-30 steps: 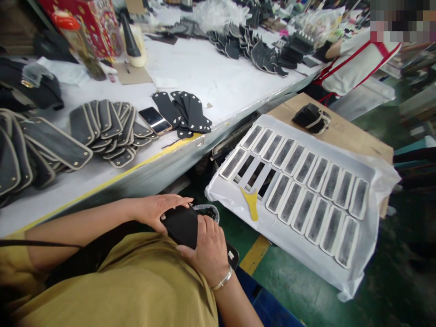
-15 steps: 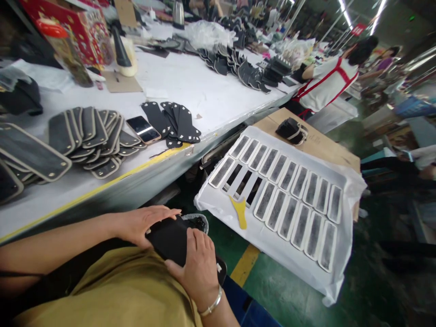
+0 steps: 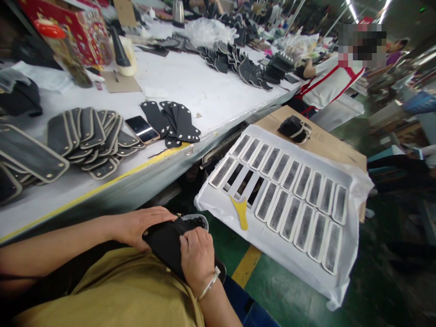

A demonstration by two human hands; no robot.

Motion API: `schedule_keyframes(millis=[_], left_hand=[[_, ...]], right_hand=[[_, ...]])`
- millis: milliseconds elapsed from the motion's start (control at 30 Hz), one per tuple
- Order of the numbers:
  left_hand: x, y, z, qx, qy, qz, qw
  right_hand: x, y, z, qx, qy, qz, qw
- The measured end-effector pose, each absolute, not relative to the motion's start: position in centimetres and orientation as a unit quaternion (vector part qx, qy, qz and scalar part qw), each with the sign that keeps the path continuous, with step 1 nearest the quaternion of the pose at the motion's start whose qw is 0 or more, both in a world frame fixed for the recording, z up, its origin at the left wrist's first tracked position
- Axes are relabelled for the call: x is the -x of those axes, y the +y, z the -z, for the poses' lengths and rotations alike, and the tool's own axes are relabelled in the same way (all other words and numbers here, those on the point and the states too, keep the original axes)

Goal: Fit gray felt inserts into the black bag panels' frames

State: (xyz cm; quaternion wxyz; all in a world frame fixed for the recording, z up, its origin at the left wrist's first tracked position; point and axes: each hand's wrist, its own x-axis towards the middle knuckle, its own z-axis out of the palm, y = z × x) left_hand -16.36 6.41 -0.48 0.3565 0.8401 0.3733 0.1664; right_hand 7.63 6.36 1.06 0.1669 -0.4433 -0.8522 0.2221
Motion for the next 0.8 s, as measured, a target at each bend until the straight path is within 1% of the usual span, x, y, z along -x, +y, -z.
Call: schedule_keyframes(millis=[100, 233, 400, 500, 700, 800], left_hand=[[16.4, 6.5, 0.6, -0.842, 0.367, -0.17, 0.356], [16.2, 6.8, 0.5, -0.84, 0.363, -0.178, 0.361], [16.2, 6.7, 0.4, -0.841, 0.358, -0.183, 0.362], [16.3, 6.7, 0.5, -0.84, 0.357, -0.187, 0.364], [16.3, 6.7, 0.5, -0.837, 0.357, -0.192, 0.369], [16.3, 6.6, 0.5, -0.836, 0.358, -0.193, 0.368]], right_hand=[[-7.8, 6.7, -0.8, 0.423, -0.848, -0.256, 0.194], [-8.0, 6.9, -0.9, 0.42, -0.832, -0.298, 0.207], [-8.1, 7.0, -1.3, 0.41, -0.832, -0.309, 0.21], [-7.8, 6.8, -1.5, 0.399, -0.854, -0.273, 0.191], [-6.1, 6.7, -1.2, 0.444, -0.881, -0.14, 0.079], [-5.7, 7.2, -0.6, 0.444, -0.883, -0.132, 0.071]])
